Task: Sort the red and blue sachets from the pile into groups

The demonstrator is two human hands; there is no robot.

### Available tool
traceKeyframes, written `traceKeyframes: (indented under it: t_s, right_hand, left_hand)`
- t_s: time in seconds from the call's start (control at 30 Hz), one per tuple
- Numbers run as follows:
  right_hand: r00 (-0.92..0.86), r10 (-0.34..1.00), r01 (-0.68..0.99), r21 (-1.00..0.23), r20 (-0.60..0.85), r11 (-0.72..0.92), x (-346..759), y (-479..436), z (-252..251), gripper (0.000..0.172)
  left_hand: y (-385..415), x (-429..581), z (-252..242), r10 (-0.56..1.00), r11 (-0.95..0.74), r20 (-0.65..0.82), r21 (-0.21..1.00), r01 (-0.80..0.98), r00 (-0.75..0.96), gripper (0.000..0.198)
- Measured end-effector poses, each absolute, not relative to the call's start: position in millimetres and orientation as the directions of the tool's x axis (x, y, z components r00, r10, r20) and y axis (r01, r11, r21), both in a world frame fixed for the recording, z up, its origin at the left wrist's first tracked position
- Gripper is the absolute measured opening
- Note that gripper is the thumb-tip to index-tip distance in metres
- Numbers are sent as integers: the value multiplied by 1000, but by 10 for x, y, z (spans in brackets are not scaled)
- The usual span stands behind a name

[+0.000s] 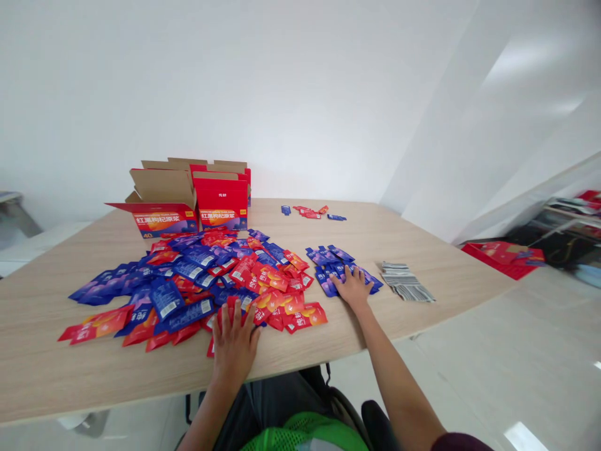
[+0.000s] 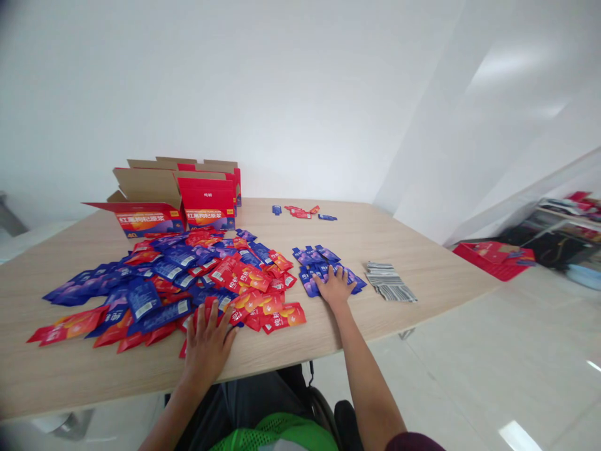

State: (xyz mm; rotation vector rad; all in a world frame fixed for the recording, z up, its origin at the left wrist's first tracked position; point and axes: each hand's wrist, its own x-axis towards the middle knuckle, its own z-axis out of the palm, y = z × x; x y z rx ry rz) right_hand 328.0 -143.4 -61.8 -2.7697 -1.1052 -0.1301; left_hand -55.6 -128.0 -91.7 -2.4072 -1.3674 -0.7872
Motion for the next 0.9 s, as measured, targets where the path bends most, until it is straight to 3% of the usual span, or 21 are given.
traceKeyframes:
  t_s: [0.2, 0.5, 0.7, 0.9]
  right_hand:
    - [703, 704, 711, -129, 100, -692, 3307, -1412, -554, 78]
    - [665, 723, 747, -183, 185, -640, 3345, -1791, -584, 49]
    - [584, 779, 812, -183, 229, -554, 3552, -1934, -614, 49]
    - [486, 837, 874, -148, 252, -463, 3662, -2025, -591, 46]
  left_hand:
    - [-1291, -558, -903, 717, -522, 563, 45, 852, 410, 48]
    - [-1294, -557, -905, 689, -547, 606, 72, 834, 399, 48]
    - [-1328, -558, -901, 661, -543, 650, 69, 837, 375, 59]
    - [-1330, -564, -864, 586, -635, 668, 27, 772, 459, 51]
